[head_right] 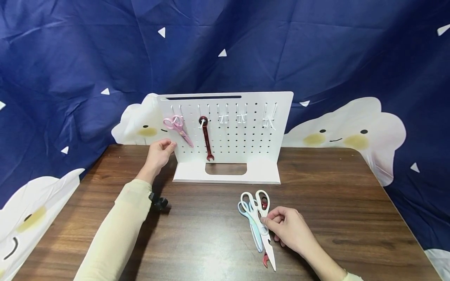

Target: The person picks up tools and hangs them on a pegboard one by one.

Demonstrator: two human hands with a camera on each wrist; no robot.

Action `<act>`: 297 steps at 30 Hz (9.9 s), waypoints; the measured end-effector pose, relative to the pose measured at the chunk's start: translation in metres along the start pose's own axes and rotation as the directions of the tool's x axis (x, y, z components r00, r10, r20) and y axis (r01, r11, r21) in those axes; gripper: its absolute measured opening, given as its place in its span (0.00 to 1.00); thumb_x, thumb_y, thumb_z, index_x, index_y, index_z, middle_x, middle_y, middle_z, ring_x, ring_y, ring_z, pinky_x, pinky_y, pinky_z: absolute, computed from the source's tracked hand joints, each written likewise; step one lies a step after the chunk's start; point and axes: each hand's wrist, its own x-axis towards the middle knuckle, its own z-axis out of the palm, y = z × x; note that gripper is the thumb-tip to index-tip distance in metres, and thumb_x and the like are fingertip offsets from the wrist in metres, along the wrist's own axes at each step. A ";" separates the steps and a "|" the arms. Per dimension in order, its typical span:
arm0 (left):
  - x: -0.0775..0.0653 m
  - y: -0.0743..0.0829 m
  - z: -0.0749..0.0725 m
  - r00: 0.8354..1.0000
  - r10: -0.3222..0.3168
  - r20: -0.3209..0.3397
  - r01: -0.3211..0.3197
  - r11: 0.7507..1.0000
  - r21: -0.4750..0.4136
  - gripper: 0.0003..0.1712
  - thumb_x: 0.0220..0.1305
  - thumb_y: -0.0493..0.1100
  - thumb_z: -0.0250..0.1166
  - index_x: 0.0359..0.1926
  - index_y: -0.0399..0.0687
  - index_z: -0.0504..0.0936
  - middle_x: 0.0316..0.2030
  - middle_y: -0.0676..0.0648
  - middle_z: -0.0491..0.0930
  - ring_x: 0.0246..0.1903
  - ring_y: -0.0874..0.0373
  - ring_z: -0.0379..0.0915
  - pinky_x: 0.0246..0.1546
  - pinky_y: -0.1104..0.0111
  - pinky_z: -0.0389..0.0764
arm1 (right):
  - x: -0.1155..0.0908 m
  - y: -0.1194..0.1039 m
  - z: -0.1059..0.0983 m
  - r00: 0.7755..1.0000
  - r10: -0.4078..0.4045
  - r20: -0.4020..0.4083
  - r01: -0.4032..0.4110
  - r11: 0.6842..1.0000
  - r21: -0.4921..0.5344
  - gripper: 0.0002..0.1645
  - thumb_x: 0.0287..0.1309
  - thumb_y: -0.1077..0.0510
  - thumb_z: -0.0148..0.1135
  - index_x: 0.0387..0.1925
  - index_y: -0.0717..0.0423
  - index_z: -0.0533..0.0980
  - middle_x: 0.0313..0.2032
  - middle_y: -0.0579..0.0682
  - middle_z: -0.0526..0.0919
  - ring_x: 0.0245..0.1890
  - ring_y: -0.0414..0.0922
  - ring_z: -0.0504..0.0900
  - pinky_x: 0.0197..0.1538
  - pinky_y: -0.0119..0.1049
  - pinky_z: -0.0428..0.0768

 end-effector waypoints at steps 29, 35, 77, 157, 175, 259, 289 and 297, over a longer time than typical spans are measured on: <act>0.000 -0.002 0.001 1.000 0.024 -0.008 -0.024 0.999 -0.024 0.13 0.78 0.38 0.66 0.46 0.27 0.86 0.26 0.52 0.84 0.32 0.62 0.77 0.35 0.78 0.77 | 0.001 0.002 0.006 0.999 0.043 0.010 -0.040 0.985 -0.168 0.22 0.62 0.45 0.79 0.30 0.56 0.78 0.12 0.46 0.76 0.05 0.38 0.73 0.12 0.41 0.77; 0.001 -0.003 0.000 1.000 0.015 -0.012 -0.016 0.999 -0.028 0.13 0.78 0.38 0.66 0.47 0.27 0.87 0.25 0.53 0.83 0.32 0.60 0.76 0.35 0.78 0.76 | 0.003 0.002 0.006 0.998 0.050 0.031 -0.045 0.988 -0.151 0.22 0.62 0.46 0.78 0.31 0.58 0.78 0.12 0.46 0.76 0.05 0.38 0.73 0.12 0.42 0.77; 0.000 -0.001 0.001 1.000 0.011 -0.015 -0.011 1.000 -0.012 0.13 0.79 0.38 0.66 0.47 0.27 0.87 0.28 0.51 0.84 0.32 0.64 0.77 0.37 0.78 0.78 | 0.025 -0.033 -0.008 0.967 -0.253 -0.022 0.253 0.967 -0.009 0.07 0.70 0.60 0.72 0.40 0.61 0.87 0.24 0.45 0.86 0.23 0.34 0.82 0.30 0.32 0.81; 0.000 0.000 -0.001 1.000 0.024 0.004 -0.024 0.999 -0.028 0.14 0.79 0.38 0.66 0.48 0.26 0.87 0.25 0.51 0.82 0.29 0.66 0.70 0.33 0.76 0.74 | 0.148 -0.102 0.011 0.934 -0.294 -0.203 0.303 0.953 0.010 0.16 0.77 0.57 0.64 0.55 0.66 0.85 0.42 0.61 0.89 0.36 0.38 0.78 0.40 0.27 0.76; -0.001 0.000 0.000 1.000 0.027 -0.004 -0.027 0.999 -0.032 0.13 0.78 0.37 0.66 0.46 0.26 0.87 0.23 0.53 0.79 0.26 0.68 0.69 0.31 0.76 0.72 | 0.180 -0.096 0.020 0.944 -0.216 -0.250 0.235 0.971 0.048 0.18 0.75 0.54 0.68 0.54 0.64 0.86 0.48 0.61 0.91 0.41 0.37 0.81 0.46 0.26 0.77; -0.001 -0.004 0.002 1.000 0.007 -0.019 -0.009 0.997 -0.082 0.14 0.78 0.37 0.66 0.50 0.25 0.86 0.32 0.49 0.87 0.33 0.68 0.79 0.40 0.79 0.81 | 0.003 0.000 -0.011 0.999 -0.048 -0.024 0.050 0.992 0.112 0.12 0.71 0.64 0.68 0.47 0.72 0.82 0.30 0.55 0.88 0.24 0.41 0.86 0.30 0.39 0.88; 0.000 -0.007 0.000 1.000 0.006 -0.022 -0.007 0.997 -0.075 0.14 0.78 0.38 0.67 0.49 0.26 0.87 0.30 0.51 0.87 0.32 0.69 0.78 0.47 0.68 0.86 | 0.006 0.009 0.010 0.996 0.085 0.039 -0.085 0.996 -0.020 0.10 0.65 0.60 0.71 0.33 0.63 0.80 0.14 0.47 0.77 0.07 0.39 0.78 0.16 0.48 0.83; 0.000 -0.007 -0.001 1.000 0.006 -0.023 -0.007 0.997 -0.076 0.14 0.78 0.37 0.66 0.49 0.26 0.86 0.28 0.56 0.86 0.32 0.70 0.79 0.46 0.70 0.85 | 0.008 0.009 0.008 0.993 0.057 0.106 -0.062 0.997 0.048 0.09 0.65 0.62 0.68 0.33 0.65 0.79 0.11 0.48 0.77 0.07 0.36 0.75 0.13 0.45 0.80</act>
